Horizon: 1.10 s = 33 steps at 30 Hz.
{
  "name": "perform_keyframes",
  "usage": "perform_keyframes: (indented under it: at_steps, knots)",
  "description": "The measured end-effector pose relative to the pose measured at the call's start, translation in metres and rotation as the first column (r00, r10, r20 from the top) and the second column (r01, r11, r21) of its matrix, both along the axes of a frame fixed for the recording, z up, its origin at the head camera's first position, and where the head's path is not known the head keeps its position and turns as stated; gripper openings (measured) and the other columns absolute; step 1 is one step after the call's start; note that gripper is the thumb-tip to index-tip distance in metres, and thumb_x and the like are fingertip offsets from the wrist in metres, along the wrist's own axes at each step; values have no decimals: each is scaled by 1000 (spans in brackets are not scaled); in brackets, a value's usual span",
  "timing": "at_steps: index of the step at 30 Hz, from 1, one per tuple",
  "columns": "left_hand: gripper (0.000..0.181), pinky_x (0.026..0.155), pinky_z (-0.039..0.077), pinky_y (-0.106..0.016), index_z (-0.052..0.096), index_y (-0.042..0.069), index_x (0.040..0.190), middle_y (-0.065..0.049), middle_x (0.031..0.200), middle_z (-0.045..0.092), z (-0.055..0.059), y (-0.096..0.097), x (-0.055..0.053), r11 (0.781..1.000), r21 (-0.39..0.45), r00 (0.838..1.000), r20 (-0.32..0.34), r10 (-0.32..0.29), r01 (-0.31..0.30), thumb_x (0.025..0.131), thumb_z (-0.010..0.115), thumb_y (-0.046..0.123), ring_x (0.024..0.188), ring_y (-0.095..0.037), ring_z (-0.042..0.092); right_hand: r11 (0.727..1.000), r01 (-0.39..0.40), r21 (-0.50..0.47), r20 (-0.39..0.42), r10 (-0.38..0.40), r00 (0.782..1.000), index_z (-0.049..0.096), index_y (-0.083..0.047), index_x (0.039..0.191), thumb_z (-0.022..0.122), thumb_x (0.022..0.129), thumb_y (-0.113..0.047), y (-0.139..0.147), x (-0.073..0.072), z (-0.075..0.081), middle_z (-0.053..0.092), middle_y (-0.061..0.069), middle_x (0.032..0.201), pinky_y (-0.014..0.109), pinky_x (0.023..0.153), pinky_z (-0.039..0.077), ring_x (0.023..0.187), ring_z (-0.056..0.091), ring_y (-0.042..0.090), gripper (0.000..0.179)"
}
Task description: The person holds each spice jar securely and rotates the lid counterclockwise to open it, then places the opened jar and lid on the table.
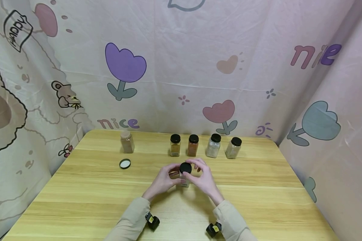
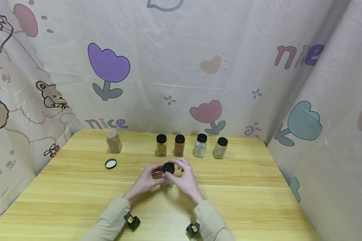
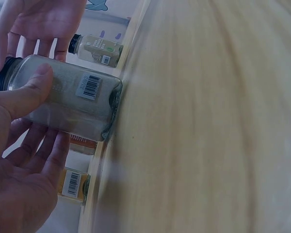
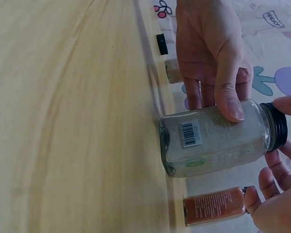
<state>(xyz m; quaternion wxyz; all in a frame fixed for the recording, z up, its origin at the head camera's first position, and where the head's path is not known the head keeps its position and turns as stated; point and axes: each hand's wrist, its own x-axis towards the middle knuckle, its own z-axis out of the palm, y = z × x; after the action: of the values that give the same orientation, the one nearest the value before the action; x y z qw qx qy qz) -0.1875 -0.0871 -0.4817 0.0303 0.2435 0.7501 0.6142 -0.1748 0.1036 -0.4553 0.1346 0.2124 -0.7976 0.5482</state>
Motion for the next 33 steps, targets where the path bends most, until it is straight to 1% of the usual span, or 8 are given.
perform_keyframes:
  at_steps: [3, 7, 10, 15, 19, 26, 29, 33]
  knots:
    - [50, 106, 54, -38, 58, -8, 130, -29, 126, 65, 0, 0, 0, 1000, 1, 1000, -3, 1, -1, 83, 77, -4, 121, -42, 63, 1000, -3, -2, -1, 3, 1000, 70, -5, 121, 82, 82, -8, 0, 0, 0, 67, 15, 112, 32, 76, 43, 88, 46, 30, 41]
    - [51, 105, 55, -37, 59, -7, 130, -27, 125, 66, 0, 0, 0, 1000, 0, 1000, -8, 3, -3, 84, 78, -1, 120, -41, 64, 1000, 22, -12, 23, -22, 999, 69, -9, 123, 85, 79, -11, -1, 0, 0, 68, 13, 109, 35, 76, 42, 90, 46, 34, 47]
    - [51, 105, 55, -37, 59, -7, 130, -27, 125, 66, -1, 0, 0, 1000, 3, 1000, -8, 1, -1, 83, 79, 0, 120, -41, 64, 999, 46, -13, 31, -45, 998, 70, -11, 121, 87, 77, -13, -2, 0, 0, 68, 11, 106, 36, 76, 42, 90, 47, 34, 47]
    - [51, 106, 54, -36, 58, -7, 130, -28, 126, 65, -1, 0, 0, 1000, 10, 1000, -6, -8, 8, 83, 79, -1, 121, -41, 64, 998, 63, -18, 32, -62, 998, 72, -9, 114, 88, 76, -14, -3, 0, 3, 70, 10, 105, 33, 76, 40, 89, 47, 34, 42]
    - [51, 106, 54, -35, 58, -7, 130, -28, 127, 65, -1, -1, -1, 1000, 11, 1000, -1, -12, 12, 83, 78, -1, 121, -41, 64, 999, 53, -12, 43, -53, 998, 73, -7, 114, 87, 77, -13, -3, 1, 3, 70, 11, 108, 32, 76, 41, 89, 47, 36, 39]
    - [51, 105, 55, -35, 58, -8, 131, -28, 127, 64, -1, -1, 0, 1000, -3, 1000, -11, -12, 12, 84, 77, -2, 121, -41, 64, 1000, 0, -6, -8, 0, 1000, 72, -3, 116, 82, 82, -8, -1, 0, 2, 68, 16, 110, 32, 74, 43, 86, 47, 32, 36]
    - [51, 105, 55, -36, 58, -7, 131, -28, 127, 65, -2, -1, -1, 1000, -14, 1000, -15, -6, 6, 84, 78, 0, 120, -41, 64, 1000, -3, -11, 0, 3, 1000, 71, -4, 118, 81, 82, -7, 0, 0, 2, 68, 16, 110, 32, 74, 43, 87, 46, 32, 38]
    - [50, 105, 55, -37, 59, -5, 130, -26, 126, 66, -1, -1, -1, 1000, -26, 1000, -24, 3, -4, 84, 79, 3, 119, -40, 65, 1000, 15, -22, 24, -15, 1000, 71, -8, 120, 84, 80, -9, -1, 0, 1, 67, 14, 108, 32, 75, 42, 88, 45, 32, 42]
